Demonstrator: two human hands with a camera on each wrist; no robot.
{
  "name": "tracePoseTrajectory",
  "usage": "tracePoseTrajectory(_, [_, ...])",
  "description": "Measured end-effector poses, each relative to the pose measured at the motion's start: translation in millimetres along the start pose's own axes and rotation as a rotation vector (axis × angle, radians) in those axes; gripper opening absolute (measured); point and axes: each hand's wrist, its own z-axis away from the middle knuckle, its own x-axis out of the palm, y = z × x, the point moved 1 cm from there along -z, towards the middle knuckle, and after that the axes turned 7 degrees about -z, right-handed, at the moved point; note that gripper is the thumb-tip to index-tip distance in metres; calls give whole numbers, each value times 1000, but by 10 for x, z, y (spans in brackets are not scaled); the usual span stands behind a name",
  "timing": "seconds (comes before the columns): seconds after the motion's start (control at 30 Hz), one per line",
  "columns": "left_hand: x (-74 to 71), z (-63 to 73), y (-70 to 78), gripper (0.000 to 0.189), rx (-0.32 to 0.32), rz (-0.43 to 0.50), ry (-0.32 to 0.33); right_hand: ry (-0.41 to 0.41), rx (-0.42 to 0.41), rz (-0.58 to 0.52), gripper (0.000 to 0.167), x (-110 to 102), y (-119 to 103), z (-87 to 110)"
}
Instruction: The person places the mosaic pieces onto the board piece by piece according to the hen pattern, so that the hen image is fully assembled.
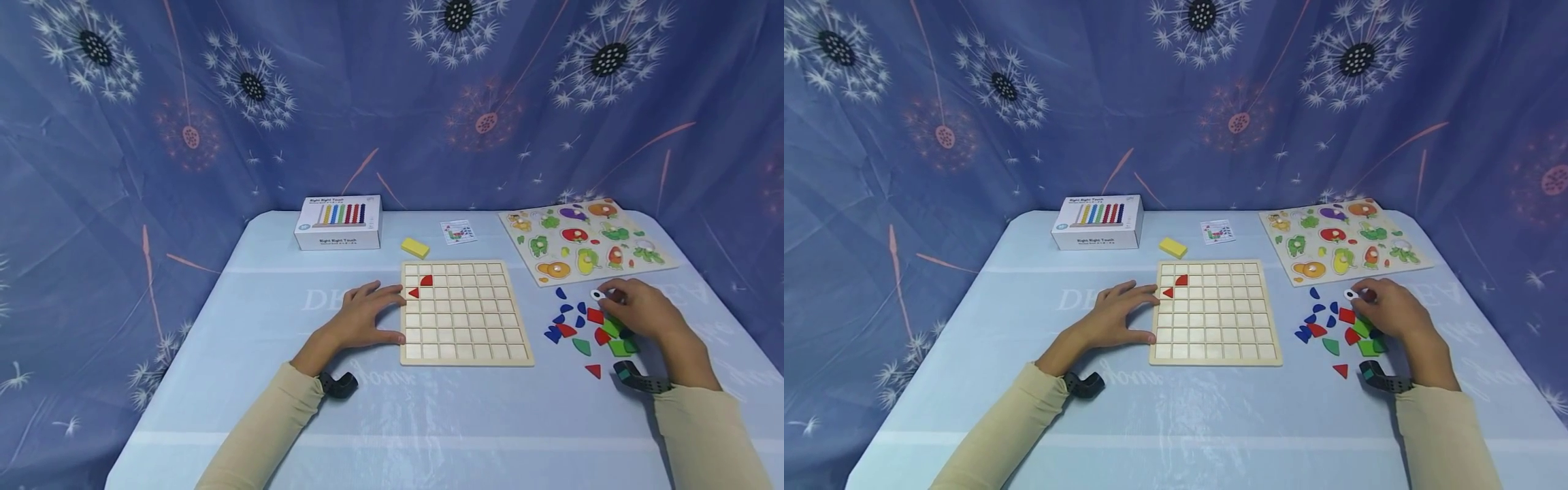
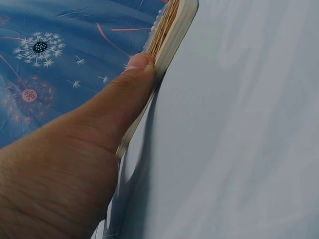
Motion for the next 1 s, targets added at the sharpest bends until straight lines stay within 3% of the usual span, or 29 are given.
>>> tracePoseTrajectory(0.37, [-23, 9, 31, 75, -14, 0, -20, 87, -38, 14, 42, 51, -34, -10])
tracePoseTrajectory(0.6, [-29, 10, 24, 74, -11, -6, -9, 133, -166, -33, 37, 88, -346, -88])
tracePoseTrajectory(0.87, [-20, 2, 24, 76, -10, 11, -9, 99, -297, -34, 32, 241, -734, -264])
tracePoseTrajectory(1.0, [-16, 6, 18, 76, -16, -1, -6, 89, -409, -57, 27, 377, -991, -382])
